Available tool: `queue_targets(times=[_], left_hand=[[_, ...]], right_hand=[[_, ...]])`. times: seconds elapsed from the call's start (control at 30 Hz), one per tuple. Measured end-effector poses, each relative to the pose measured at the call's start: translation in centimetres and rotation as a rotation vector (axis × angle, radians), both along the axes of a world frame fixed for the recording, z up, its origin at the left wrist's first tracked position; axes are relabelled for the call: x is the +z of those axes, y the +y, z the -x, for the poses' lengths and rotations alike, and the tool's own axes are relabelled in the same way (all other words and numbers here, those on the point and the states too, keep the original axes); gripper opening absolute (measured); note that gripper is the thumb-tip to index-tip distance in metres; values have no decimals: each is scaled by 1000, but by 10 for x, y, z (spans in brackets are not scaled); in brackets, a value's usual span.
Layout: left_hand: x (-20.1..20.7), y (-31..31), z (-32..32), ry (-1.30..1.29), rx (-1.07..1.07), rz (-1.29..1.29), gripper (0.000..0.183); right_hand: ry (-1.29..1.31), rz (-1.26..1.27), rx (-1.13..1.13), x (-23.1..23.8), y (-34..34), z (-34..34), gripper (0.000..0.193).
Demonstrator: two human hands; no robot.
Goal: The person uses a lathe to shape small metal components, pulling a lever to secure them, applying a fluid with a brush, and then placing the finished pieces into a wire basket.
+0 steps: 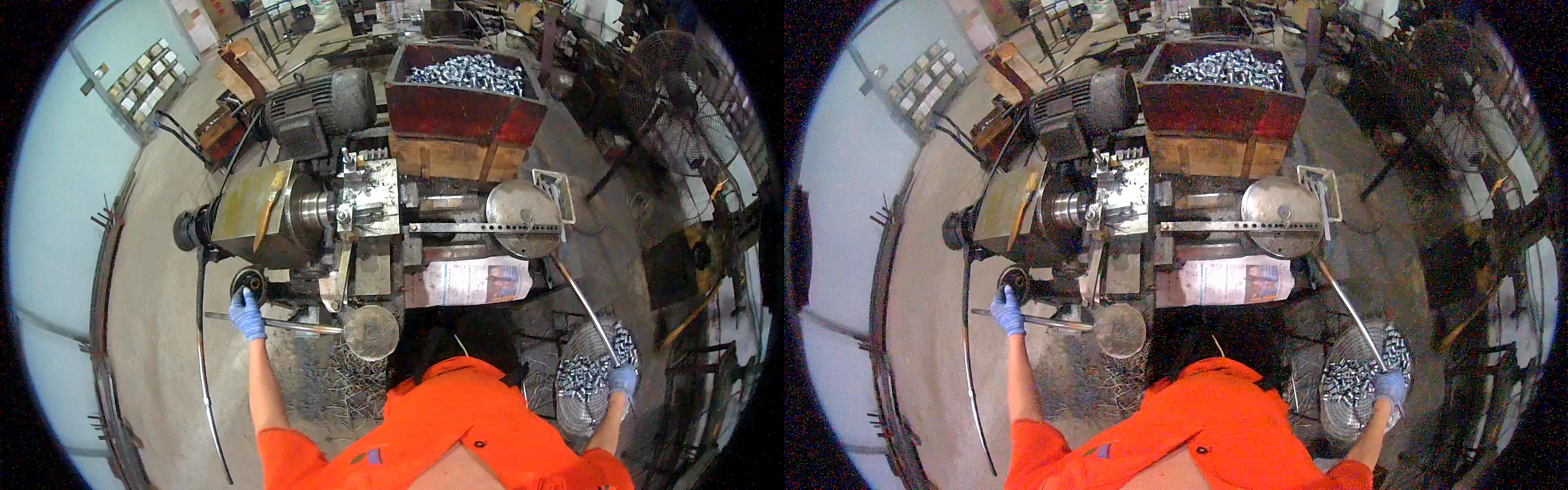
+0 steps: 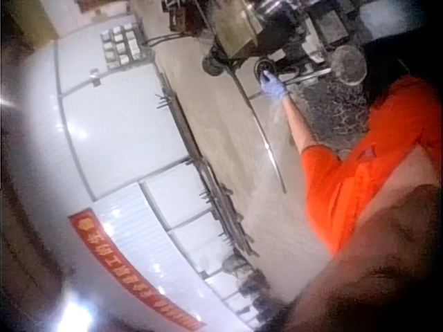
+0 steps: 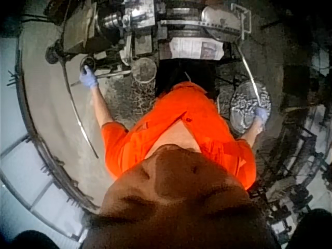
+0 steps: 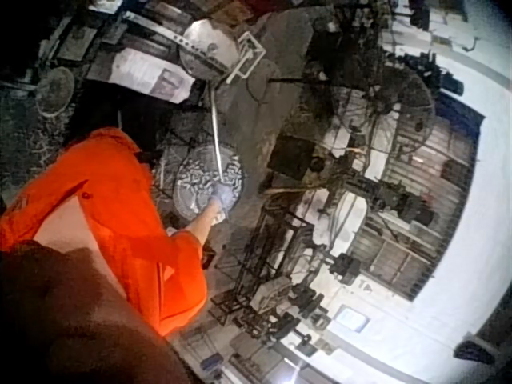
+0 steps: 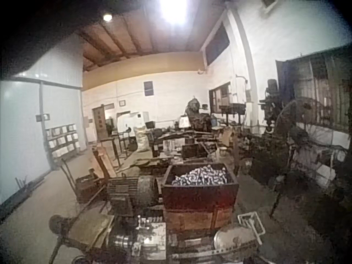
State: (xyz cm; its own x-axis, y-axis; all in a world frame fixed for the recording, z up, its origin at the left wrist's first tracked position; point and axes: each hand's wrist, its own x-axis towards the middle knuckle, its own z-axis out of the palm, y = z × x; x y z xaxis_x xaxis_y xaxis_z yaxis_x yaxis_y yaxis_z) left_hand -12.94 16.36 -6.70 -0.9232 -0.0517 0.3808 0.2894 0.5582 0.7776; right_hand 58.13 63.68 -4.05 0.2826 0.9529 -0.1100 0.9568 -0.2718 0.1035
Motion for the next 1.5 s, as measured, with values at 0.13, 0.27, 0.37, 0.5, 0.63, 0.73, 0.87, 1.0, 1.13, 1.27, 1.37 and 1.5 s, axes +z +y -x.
queue_targets(times=[0.13, 0.27, 0.37, 0.5, 0.63, 0.73, 0.87, 1.0, 1.13, 1.27, 1.37, 1.5], left_hand=[[2, -1, -4, -26, 34, 47, 28], [31, 22, -17, -61, 86, 202, 27], [29, 17, -20, -48, 155, 290, 26], [-5, -12, -3, -198, 157, 142, 25], [9, 12, -10, -142, 119, 234, 24], [9, 15, -13, -205, 161, 239, 23], [10, 3, -13, -259, -62, -131, 28], [-14, -61, -17, 40, 249, -369, 30], [-76, -92, -29, -333, 240, -307, 26], [-114, -65, -21, -266, 134, 556, 31], [-99, -31, -24, -61, -63, 784, 35], [-117, -31, 2, -128, -328, 1090, 37]], right_hand=[[123, -117, 202, 13, -7, 64, 36], [-27, -148, 379, -28, 35, 102, 49], [-88, -96, 501, 5, 51, 142, 42], [-213, -166, 572, 4, 119, 141, 41], [-130, -248, 473, 11, 203, 181, 45], [-178, -258, 422, 30, 223, 247, 54], [-240, -200, 618, 25, 207, 303, 68], [200, -434, 902, -4, 173, 267, 63], [420, -282, 859, 40, 122, 270, 43], [916, -290, 1271, 94, 17, 356, 29], [746, -170, 1700, 116, -55, 434, 36], [514, -168, 1800, 114, -101, 503, 56]])
